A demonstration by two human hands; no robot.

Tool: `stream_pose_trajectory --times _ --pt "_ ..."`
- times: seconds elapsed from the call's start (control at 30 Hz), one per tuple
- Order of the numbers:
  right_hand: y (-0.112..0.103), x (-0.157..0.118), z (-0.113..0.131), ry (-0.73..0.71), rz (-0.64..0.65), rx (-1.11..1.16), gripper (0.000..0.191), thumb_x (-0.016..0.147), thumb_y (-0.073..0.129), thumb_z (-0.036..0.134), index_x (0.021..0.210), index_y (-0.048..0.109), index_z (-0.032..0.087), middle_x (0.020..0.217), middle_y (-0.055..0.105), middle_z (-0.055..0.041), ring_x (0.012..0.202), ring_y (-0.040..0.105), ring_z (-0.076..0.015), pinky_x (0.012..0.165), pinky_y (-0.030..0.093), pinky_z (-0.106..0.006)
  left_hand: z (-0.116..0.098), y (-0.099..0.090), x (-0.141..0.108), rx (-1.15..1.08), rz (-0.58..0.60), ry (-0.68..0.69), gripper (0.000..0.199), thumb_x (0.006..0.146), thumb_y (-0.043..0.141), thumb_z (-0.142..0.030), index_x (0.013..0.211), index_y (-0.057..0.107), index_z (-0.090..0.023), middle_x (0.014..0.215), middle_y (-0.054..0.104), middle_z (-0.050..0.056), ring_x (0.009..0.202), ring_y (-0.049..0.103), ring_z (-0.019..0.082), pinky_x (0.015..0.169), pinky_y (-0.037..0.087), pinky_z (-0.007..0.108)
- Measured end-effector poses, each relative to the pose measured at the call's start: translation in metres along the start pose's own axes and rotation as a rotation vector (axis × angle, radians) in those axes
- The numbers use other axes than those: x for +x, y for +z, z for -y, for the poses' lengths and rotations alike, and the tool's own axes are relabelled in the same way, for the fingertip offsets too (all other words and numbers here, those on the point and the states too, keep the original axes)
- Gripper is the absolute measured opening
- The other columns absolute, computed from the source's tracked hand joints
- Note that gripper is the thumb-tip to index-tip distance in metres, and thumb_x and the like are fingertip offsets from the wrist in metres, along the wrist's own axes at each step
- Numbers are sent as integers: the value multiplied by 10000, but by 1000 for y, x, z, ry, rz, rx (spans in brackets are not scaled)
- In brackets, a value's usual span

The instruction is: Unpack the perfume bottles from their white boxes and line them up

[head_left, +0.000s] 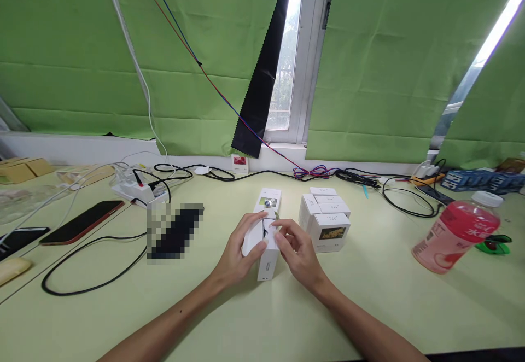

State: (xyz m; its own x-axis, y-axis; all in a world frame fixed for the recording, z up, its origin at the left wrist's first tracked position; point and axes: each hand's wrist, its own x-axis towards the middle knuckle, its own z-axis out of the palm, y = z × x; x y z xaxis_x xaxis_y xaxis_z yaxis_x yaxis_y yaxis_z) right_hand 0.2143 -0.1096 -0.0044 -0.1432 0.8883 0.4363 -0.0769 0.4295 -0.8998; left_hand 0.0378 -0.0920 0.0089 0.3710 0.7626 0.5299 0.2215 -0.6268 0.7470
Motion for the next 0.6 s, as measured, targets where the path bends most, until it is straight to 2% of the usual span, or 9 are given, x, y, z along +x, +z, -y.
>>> stream_pose_trajectory --times 0.33,0.6 --pt "0 0 -1 16 16 8 298 952 540 452 1091 650 213 733 419 26 577 372 -96 483 296 -227 2 1 1 -33 1 19 612 878 537 -616 1367 512 -249 1315 515 125 1208 513 321 1003 432 444" --pt "0 1 1 31 17 -2 303 948 541 454 1069 671 208 689 410 29 568 358 -101 478 300 -228 -3 3 1 -12 -9 11 519 874 626 -444 1352 513 -275 1293 517 101 1182 533 284 988 453 422"
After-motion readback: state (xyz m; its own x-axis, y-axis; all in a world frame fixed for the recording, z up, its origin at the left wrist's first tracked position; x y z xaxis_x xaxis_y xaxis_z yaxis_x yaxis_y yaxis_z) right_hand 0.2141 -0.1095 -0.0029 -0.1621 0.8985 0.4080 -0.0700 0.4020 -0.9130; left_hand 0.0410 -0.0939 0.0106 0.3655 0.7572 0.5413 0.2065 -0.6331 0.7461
